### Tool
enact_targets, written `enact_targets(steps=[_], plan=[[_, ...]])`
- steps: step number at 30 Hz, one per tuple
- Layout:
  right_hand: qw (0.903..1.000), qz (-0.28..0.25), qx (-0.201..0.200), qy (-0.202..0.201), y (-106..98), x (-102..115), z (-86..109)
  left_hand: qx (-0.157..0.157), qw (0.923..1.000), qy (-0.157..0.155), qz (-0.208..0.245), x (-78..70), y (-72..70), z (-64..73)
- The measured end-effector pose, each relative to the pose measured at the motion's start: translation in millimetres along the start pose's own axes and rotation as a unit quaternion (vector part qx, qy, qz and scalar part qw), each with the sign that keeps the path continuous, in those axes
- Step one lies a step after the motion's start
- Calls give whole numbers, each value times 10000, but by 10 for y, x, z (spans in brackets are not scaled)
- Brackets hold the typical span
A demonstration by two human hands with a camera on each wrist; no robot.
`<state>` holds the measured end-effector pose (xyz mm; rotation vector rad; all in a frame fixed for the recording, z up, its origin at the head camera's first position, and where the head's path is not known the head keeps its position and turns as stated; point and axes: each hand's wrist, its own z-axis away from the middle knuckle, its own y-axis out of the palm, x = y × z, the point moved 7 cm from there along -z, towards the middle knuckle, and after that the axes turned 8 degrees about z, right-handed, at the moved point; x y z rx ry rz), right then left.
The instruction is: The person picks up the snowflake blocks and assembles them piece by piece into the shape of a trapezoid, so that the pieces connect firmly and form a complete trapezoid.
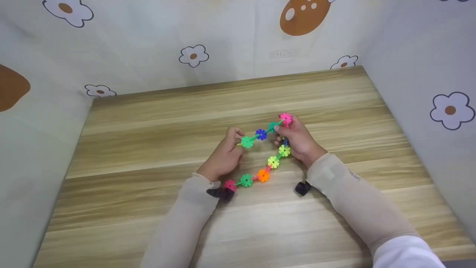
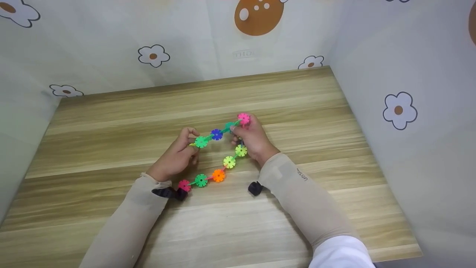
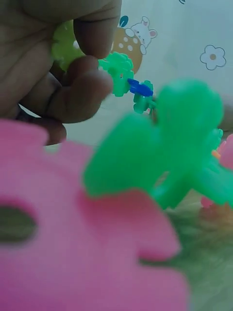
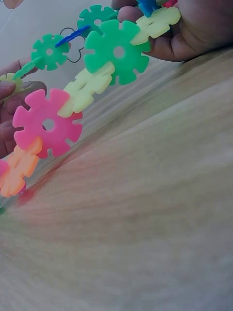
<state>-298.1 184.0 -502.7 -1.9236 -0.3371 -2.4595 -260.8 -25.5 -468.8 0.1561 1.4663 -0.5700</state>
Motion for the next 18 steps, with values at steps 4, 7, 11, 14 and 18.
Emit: enact_targets(steps=[4, 7, 11, 14, 18], plan=[[10000, 41, 22, -16, 11, -1, 0, -210, 9996, -86, -160, 16, -22, 3], [10000, 44, 45, -33, 14, -1, 1, -332, 9993, -108, -109, 27, -36, 4], [10000, 21, 86, -44, 18, 5, 6, -221, 9997, -126, 38, 40, -18, 5], [9999, 19, 92, -55, 20, 11, 9, -57, 9999, -154, -7, 47, 6, 7], [9998, -99, 72, -162, 19, 23, 12, 76, 9999, -111, -101, 35, 21, 19]])
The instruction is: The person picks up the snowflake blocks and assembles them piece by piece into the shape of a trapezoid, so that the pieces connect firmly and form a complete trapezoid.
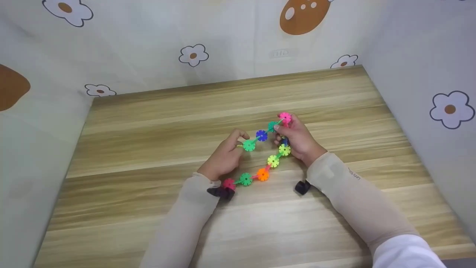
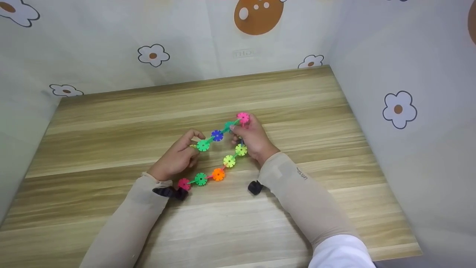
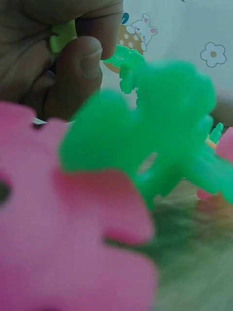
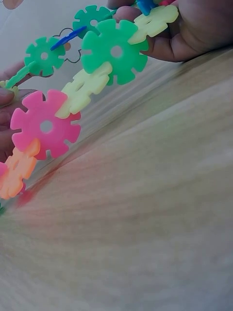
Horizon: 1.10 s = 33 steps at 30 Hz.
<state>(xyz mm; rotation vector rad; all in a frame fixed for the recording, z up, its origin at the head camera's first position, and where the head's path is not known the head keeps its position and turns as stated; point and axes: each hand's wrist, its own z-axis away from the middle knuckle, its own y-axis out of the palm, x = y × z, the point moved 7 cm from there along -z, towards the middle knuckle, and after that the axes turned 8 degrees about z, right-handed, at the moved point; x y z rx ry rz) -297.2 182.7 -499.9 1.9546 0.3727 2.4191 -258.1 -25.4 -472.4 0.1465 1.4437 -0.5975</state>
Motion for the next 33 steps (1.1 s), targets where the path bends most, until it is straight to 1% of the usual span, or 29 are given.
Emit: enact_targets(steps=[4, 8, 12, 16, 19, 22, 24, 27, 30, 31, 33], plan=[[9999, -92, -13, -83, 0, 5, -6, 45, 10000, 39, -61, -9, 6, 4], [9999, -75, -39, -73, 10, 3, -11, 29, 9998, 86, -189, -15, 6, 4], [10000, -18, -76, -61, 8, -5, -14, 103, 9994, 156, -279, -19, 20, 8], [10000, -2, -25, -74, 7, -12, -18, 119, 9993, 189, -308, -9, 23, 1], [10000, -11, 22, -49, 8, -22, -27, 32, 9994, 136, -306, 5, 9, -6], [10000, 20, 56, -9, 6, -30, -30, -39, 9998, 13, -198, 22, -2, -9], [10000, 29, 76, -1, 5, -31, -29, -89, 9996, -9, -253, 17, -10, -11], [9999, 15, 107, -17, 9, -26, -25, -9, 9998, -67, -182, 19, 5, -9], [9999, -11, 122, -34, 16, -18, -26, 49, 9997, -114, -203, 25, 23, -12], [9999, -12, 128, -41, 18, -17, -26, 33, 9997, -152, -184, 31, 25, -15], [9999, 15, 147, -43, 21, -16, -28, -103, 9993, -154, -312, 32, 11, -23]])
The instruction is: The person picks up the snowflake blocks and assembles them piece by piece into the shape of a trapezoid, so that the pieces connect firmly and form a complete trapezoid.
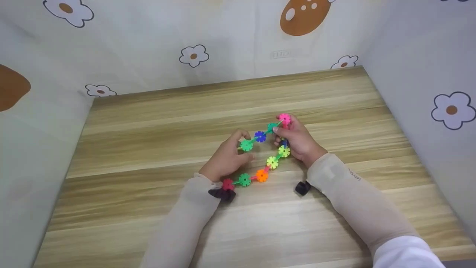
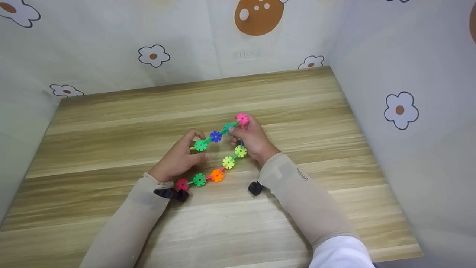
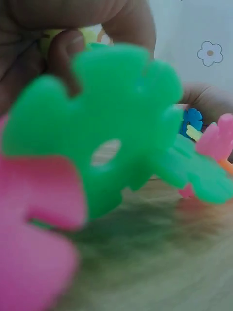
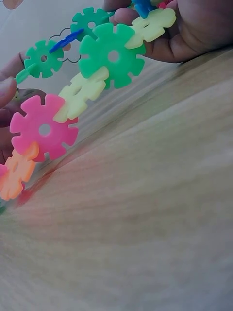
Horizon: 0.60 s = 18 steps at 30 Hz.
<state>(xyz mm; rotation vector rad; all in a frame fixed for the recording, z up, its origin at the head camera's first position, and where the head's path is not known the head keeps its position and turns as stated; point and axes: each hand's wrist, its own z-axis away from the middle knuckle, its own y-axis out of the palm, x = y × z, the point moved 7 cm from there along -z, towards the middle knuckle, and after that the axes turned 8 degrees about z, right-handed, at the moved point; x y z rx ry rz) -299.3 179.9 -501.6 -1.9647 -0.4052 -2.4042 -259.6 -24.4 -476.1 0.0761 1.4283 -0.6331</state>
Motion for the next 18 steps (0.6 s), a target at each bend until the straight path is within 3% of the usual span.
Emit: enact_targets(steps=[5, 18], plan=[[9999, 138, 67, 35, 4, -6, 1, -372, 9989, 76, -278, -5, -47, -14], [9998, 174, 130, -8, 13, 5, 8, -467, 9988, -19, -166, 7, -71, -19]])
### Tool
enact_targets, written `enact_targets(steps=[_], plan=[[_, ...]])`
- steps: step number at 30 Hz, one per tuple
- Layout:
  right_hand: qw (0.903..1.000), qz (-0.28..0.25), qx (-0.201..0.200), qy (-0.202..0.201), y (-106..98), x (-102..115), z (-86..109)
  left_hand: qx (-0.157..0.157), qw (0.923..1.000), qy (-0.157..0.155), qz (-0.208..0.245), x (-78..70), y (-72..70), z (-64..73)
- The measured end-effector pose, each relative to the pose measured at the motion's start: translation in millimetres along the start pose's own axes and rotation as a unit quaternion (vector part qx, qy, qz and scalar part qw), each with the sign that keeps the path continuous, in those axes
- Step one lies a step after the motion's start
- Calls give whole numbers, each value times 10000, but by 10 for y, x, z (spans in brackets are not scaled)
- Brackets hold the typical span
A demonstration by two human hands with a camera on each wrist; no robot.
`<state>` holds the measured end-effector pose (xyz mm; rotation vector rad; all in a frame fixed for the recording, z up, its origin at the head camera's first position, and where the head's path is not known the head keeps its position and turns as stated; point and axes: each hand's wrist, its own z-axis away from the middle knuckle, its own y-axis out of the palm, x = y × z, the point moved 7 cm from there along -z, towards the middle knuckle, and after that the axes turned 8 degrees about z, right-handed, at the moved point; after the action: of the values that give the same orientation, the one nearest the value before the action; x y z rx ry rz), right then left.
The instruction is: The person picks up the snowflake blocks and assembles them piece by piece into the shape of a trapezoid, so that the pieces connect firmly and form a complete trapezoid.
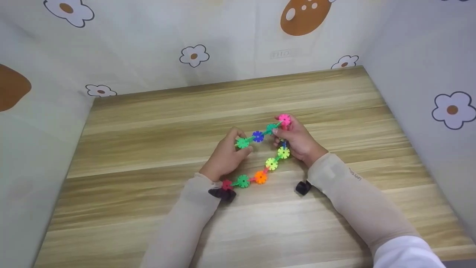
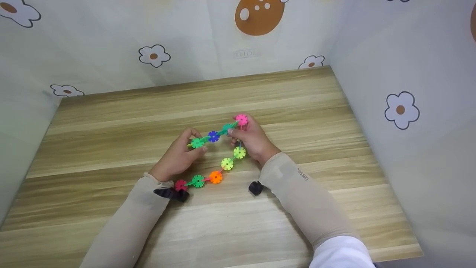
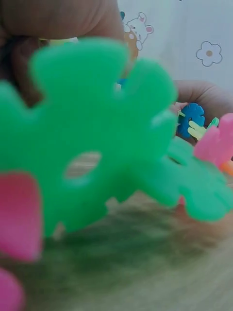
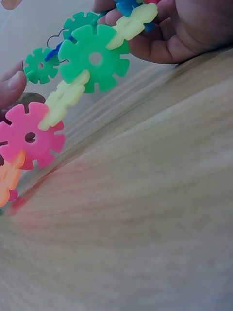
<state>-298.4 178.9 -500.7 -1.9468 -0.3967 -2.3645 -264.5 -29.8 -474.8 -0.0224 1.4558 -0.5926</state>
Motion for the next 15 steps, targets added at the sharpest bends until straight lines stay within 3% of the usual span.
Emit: enact_targets(steps=[5, 15], plan=[[10000, -16, 74, -27, 11, 1, 3, -11, 9999, 102, -79, -25, -14, 4], [9990, -303, 251, -209, 30, 23, 21, 156, 9997, -68, -201, -34, -4, 23]])
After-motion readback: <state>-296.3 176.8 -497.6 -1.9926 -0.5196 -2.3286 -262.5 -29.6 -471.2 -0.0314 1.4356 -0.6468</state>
